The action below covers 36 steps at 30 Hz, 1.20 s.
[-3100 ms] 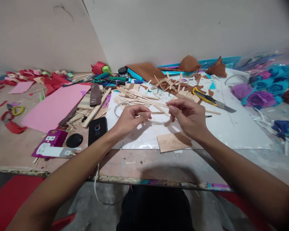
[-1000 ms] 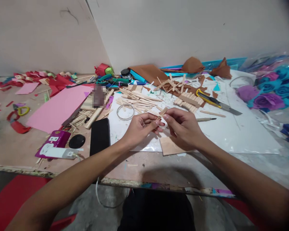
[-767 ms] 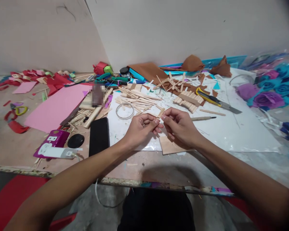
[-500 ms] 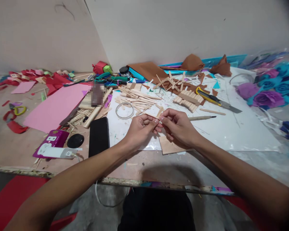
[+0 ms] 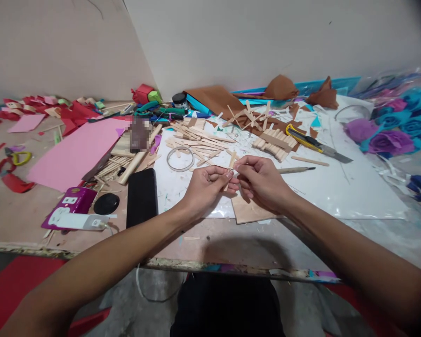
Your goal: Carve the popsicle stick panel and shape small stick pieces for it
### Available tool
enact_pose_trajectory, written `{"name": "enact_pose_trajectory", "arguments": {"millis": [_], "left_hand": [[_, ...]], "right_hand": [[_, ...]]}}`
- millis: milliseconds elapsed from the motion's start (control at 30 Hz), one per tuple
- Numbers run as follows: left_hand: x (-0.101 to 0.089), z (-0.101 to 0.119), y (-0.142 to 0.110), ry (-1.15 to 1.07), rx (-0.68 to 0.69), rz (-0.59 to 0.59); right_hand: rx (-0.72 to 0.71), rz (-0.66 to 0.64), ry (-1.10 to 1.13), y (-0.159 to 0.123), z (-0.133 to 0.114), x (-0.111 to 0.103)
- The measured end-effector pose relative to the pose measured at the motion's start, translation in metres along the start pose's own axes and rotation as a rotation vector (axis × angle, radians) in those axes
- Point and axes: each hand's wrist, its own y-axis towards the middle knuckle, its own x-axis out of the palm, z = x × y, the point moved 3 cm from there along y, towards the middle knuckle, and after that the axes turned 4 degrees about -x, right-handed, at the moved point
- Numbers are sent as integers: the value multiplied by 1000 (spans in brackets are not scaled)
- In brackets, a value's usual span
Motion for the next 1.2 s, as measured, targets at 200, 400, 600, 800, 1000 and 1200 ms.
{"name": "enact_pose_trajectory", "arguments": {"millis": [200,400,600,800,1000,1200], "left_hand": [[0,-7,6,-69,34,27],[1,-5,7,-69,61,-2],[0,0,3,26,92,14],[0,3,1,97,138,-18],[1,11,-3,97,131,-9],[3,12,-5,71,71,20]], "right_hand": [[14,-12,-9,1,1,-1],[2,-23,-14,1,-1,0],[-103,-96,-256,-5,-3,1],[-292,-89,-614,-6,-7,-5],[-888,-241,-1234,-6,-23,-9],[-920,-318,-1500,-8,-23,-14]]}}
